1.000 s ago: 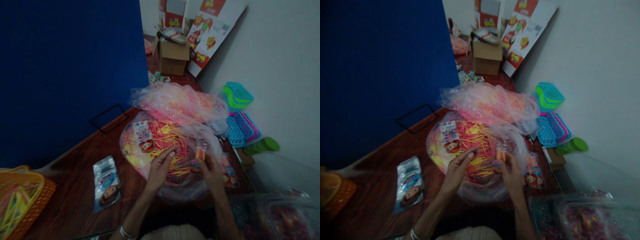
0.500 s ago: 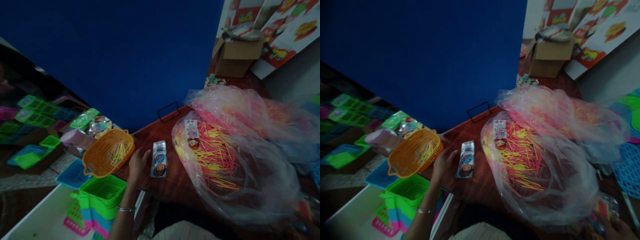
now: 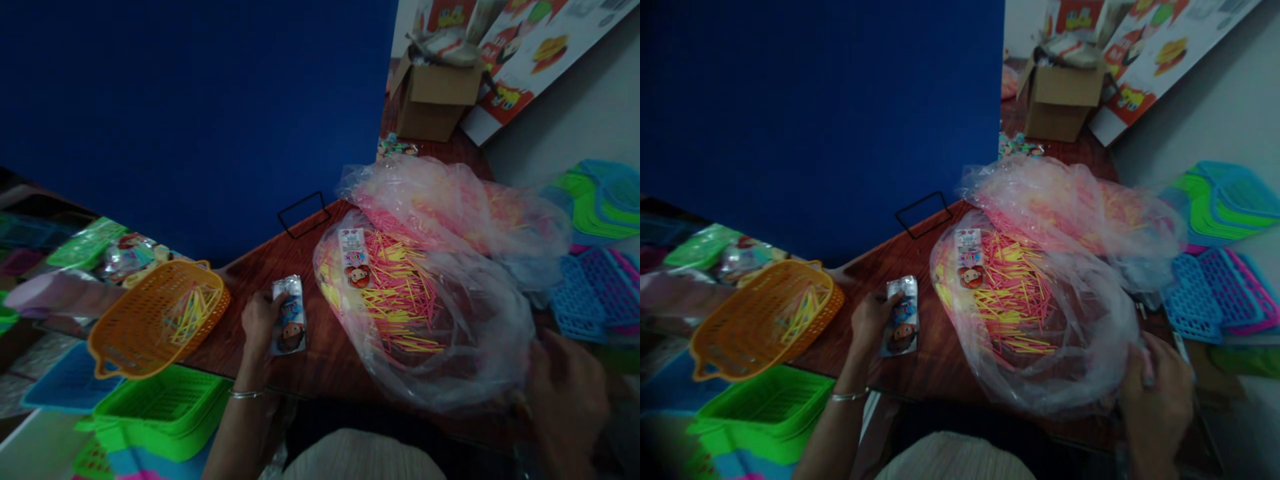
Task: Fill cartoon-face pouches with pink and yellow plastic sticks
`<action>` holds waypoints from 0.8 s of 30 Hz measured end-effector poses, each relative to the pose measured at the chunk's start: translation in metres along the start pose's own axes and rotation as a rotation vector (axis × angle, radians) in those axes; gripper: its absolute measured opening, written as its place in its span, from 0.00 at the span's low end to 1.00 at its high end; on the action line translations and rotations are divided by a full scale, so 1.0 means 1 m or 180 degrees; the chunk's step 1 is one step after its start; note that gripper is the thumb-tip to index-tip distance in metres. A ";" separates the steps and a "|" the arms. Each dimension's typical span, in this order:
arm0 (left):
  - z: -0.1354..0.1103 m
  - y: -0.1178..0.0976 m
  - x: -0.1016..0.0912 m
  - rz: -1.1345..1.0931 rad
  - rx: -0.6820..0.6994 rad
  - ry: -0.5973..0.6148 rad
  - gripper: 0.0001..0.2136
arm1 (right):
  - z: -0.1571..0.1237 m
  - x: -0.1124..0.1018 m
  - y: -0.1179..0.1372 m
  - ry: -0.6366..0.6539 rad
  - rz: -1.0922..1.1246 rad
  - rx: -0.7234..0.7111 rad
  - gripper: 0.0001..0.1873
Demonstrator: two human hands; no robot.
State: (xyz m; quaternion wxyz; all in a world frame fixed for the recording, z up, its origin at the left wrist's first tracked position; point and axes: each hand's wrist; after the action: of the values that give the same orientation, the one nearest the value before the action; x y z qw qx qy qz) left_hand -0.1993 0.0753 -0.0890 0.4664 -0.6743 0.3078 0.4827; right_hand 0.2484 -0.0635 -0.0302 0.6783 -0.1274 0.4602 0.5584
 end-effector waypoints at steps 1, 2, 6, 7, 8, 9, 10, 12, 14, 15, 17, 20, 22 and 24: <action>0.002 0.002 -0.001 -0.0106 -0.0009 0.0029 0.21 | -0.001 0.006 0.016 0.0456 0.0309 -0.0299 0.16; 0.003 0.004 -0.003 -0.0178 -0.0010 0.0034 0.20 | -0.004 0.014 0.032 0.0830 0.0644 -0.0688 0.13; 0.002 0.008 -0.007 -0.0021 0.0149 -0.0144 0.20 | -0.027 0.053 0.078 0.1923 0.0831 -0.1822 0.15; 0.001 0.008 -0.007 0.0106 0.0210 -0.0189 0.20 | -0.032 0.061 0.085 0.2043 0.0666 -0.1964 0.15; 0.000 0.007 -0.007 0.0244 0.0268 -0.0226 0.20 | -0.036 0.069 0.091 0.2134 0.0484 -0.2077 0.16; -0.002 0.007 -0.007 0.0379 0.0327 -0.0265 0.20 | -0.039 0.074 0.096 0.2168 0.0303 -0.2146 0.17; -0.003 0.006 -0.006 0.0502 0.0397 -0.0293 0.20 | -0.041 0.078 0.099 0.2183 0.0130 -0.2187 0.17; -0.006 0.004 -0.006 0.0684 0.0567 -0.0358 0.19 | -0.042 0.083 0.104 0.2182 -0.0159 -0.2213 0.18; -0.007 0.002 -0.006 0.0746 0.0678 -0.0439 0.18 | -0.042 0.083 0.109 0.2174 -0.0371 -0.2189 0.16; -0.008 0.002 -0.006 0.0720 0.0693 -0.0501 0.18 | -0.042 0.082 0.111 0.2168 -0.0452 -0.2182 0.15; -0.010 0.000 -0.007 0.0568 0.0648 -0.0674 0.18 | -0.043 0.081 0.116 0.2161 -0.0575 -0.2233 0.13; -0.015 -0.002 -0.011 0.0096 0.0563 -0.0876 0.18 | -0.046 0.079 0.121 0.2150 -0.0637 -0.2403 0.13; -0.019 -0.004 -0.016 -0.0359 0.0445 -0.0954 0.17 | -0.048 0.079 0.123 0.2150 -0.0597 -0.2443 0.15; -0.022 -0.008 -0.022 -0.0941 0.0254 -0.1003 0.16 | -0.049 0.081 0.124 0.2154 -0.0565 -0.2433 0.16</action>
State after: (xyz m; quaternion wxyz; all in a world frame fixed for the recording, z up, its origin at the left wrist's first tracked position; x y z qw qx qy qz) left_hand -0.1922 0.0570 -0.0636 0.6008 -0.6093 0.1477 0.4959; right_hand 0.1124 -0.0023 -0.0762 0.4413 -0.5780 0.4045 0.5545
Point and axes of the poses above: each hand's wrist, its own z-axis towards the middle knuckle, its own x-axis out of the palm, y = z × x, and after that the axes turned 8 degrees about x, right-handed
